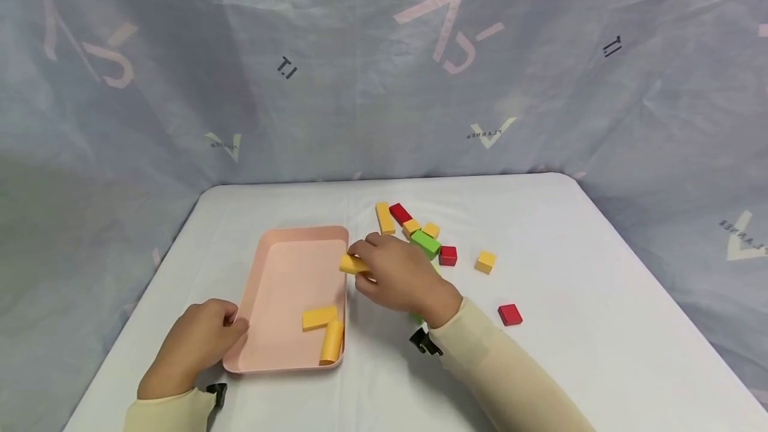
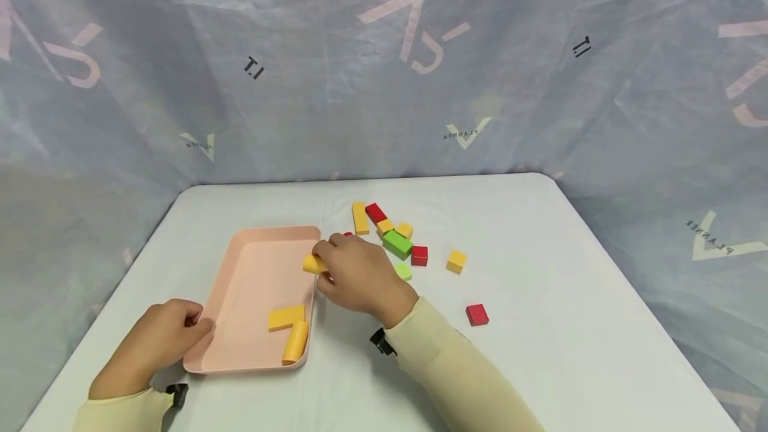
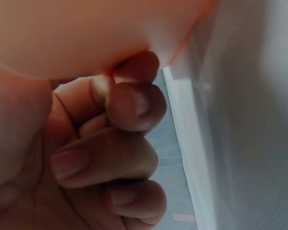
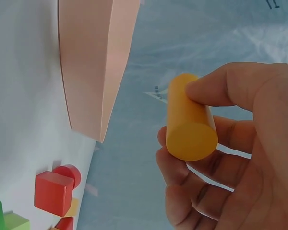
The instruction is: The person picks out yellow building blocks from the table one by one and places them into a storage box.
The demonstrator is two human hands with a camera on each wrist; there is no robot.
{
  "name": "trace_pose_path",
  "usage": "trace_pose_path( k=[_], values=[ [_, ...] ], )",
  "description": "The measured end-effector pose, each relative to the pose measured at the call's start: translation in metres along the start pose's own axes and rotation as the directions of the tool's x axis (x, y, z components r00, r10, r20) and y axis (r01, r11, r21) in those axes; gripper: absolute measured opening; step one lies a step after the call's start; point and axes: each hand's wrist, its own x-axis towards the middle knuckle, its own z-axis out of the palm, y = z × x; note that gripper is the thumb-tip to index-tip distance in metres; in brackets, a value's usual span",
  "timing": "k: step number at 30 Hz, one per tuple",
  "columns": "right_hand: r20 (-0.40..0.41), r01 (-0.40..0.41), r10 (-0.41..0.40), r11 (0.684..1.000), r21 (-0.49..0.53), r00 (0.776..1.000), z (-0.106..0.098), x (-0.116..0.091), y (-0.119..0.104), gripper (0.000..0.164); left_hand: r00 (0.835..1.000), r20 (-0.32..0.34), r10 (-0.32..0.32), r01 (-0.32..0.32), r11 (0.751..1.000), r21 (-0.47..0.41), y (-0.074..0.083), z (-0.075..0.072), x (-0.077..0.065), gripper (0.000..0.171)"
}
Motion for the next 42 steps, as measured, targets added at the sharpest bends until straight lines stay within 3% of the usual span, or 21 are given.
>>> trace_pose_path(
  k=[26,42],
  values=[
    [-0.027,0.065,-0.064,0.997,0.037,0.998,0.004,0.003,-0.019,0.032,0.999,-0.038,0.02,-0.019,1.0,0.015,0.002,0.0,0.002,0.033],
    [0.018,0.098,-0.098,0.995,-0.003,0.995,0.019,0.004,-0.036,0.031,0.999,-0.037,0.01,-0.009,1.0,0.014,0.001,0.001,-0.001,0.032]
  ],
)
